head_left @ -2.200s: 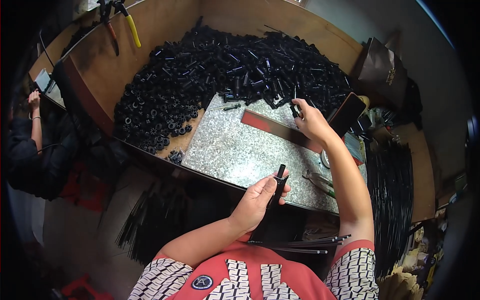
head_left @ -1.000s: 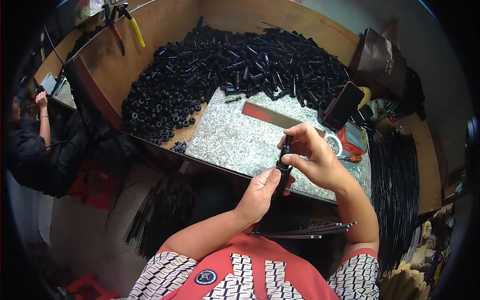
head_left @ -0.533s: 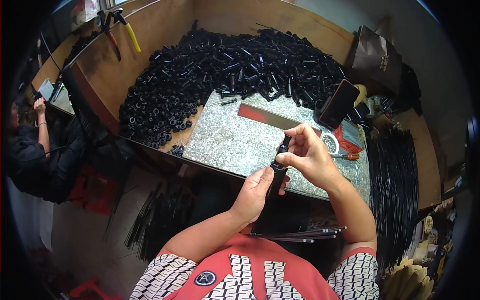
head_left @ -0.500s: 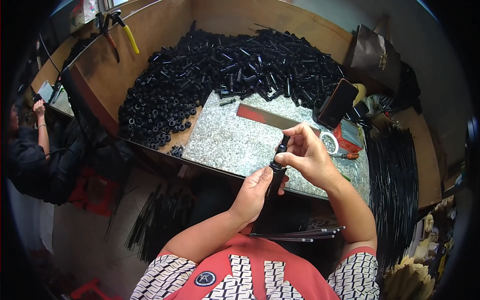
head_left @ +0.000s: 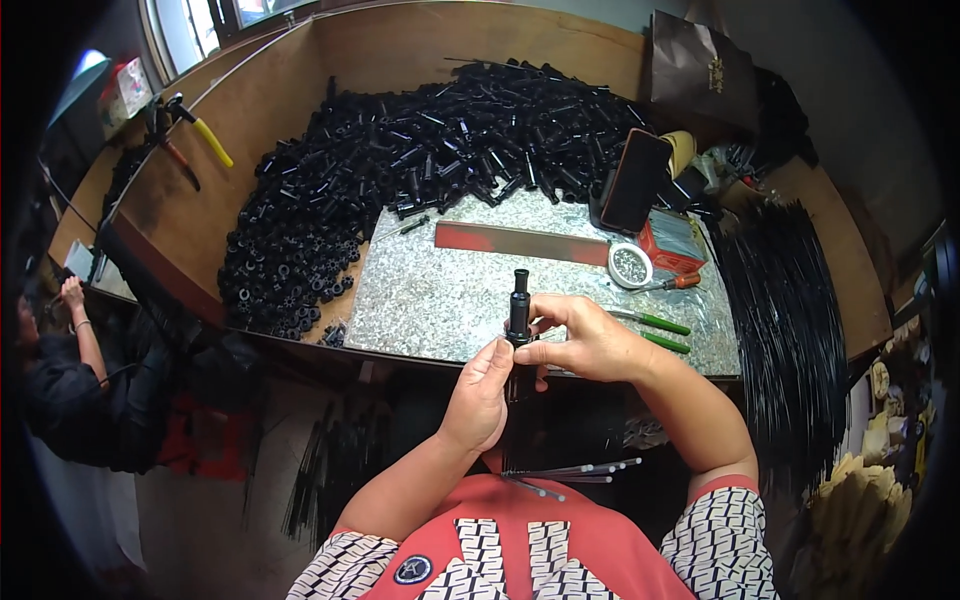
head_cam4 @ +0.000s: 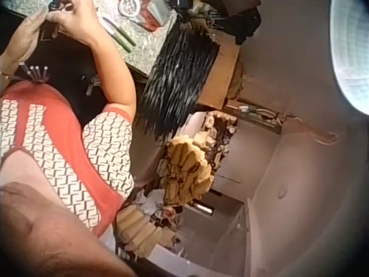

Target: Manually assembling bundles of black cables into plastic connectors and securing them using pliers.

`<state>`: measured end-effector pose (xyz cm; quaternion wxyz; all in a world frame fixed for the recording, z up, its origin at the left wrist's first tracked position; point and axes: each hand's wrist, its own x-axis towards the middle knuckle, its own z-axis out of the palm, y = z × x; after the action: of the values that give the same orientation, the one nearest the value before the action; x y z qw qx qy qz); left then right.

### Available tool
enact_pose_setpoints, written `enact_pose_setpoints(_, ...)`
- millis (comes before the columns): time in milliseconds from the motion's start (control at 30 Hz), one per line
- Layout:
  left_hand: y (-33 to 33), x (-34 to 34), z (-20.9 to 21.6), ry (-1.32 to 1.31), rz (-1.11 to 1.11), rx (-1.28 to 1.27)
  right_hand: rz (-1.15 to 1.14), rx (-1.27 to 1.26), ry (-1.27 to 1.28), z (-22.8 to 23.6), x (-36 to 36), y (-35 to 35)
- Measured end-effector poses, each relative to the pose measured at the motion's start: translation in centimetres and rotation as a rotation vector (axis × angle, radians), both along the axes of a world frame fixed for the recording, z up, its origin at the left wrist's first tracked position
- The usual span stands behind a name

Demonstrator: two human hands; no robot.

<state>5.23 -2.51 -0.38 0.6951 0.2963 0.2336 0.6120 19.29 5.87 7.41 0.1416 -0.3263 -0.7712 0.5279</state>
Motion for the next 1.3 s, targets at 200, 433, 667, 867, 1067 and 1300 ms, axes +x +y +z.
enact_pose_setpoints(200,0.0,-0.1,-0.2,0.011,-0.032,-0.002,0.028,-0.097,0.071,0.1,0.0,0.3)
enact_pose_setpoints(433,0.2,-1.0,-0.3,-0.009,-0.032,-0.020,-0.098,-0.127,0.203,-2.8,-0.2,-0.6)
enact_pose_setpoints(667,0.0,-1.4,-0.6,0.051,0.015,0.065,-0.307,-0.212,0.339,-7.8,0.1,-2.3)
enact_pose_setpoints(867,0.4,-2.1,-1.1,0.034,0.009,0.093,-0.245,-0.358,0.326,-7.0,-0.3,-3.8)
enact_pose_setpoints(1067,0.3,-2.5,-1.4,-0.190,-0.018,-0.002,-0.272,-0.219,0.338,-6.1,-0.9,-4.7)
enact_pose_setpoints(1300,0.5,-3.1,-2.0,-0.189,-0.090,0.113,-0.205,-0.279,0.406,-6.8,-0.8,-4.3)
